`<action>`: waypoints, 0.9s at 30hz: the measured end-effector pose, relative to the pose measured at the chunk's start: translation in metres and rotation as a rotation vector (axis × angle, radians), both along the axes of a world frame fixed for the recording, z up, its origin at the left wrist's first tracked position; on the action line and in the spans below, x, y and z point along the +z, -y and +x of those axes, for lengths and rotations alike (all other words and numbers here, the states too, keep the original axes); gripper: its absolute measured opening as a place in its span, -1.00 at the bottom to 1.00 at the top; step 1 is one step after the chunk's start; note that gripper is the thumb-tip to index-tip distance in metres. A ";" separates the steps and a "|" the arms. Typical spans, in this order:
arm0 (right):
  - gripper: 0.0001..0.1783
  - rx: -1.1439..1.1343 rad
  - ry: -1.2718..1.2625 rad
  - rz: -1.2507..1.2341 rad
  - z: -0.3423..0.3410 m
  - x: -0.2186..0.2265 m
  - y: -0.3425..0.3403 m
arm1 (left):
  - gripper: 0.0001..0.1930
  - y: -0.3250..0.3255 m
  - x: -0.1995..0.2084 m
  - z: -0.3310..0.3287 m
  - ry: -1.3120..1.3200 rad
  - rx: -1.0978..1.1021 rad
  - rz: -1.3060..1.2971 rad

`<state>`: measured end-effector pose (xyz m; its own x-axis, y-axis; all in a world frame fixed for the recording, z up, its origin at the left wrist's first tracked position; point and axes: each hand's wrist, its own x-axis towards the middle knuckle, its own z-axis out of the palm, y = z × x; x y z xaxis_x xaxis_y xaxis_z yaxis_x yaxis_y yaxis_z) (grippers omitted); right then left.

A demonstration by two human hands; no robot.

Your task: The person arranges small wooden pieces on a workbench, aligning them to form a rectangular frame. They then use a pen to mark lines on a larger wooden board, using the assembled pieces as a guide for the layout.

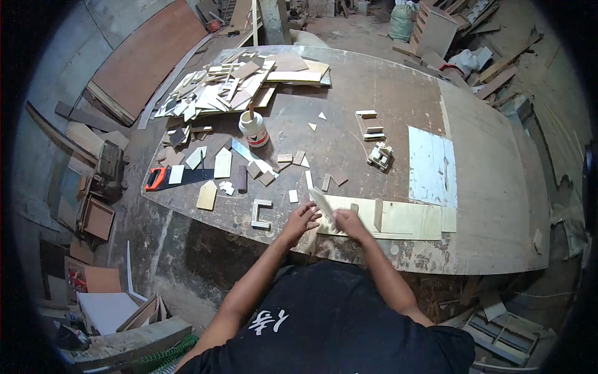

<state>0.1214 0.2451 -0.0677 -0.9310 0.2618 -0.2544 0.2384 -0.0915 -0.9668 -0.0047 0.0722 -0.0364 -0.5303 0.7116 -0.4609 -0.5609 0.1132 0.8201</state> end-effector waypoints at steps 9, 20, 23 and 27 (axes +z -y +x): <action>-0.65 -0.041 0.147 0.332 0.015 0.003 0.056 | -0.71 0.008 -0.027 -0.008 0.157 -0.039 0.073; -0.61 -0.232 0.049 0.621 0.008 0.031 0.073 | -0.63 0.012 -0.014 -0.022 0.021 -0.212 0.047; -0.62 -0.250 0.082 0.619 0.007 0.042 0.077 | -0.62 0.014 -0.005 -0.025 0.021 -0.259 0.082; -0.60 -0.267 0.072 0.671 0.002 0.052 0.082 | -0.62 0.019 0.005 -0.027 -0.043 -0.291 0.154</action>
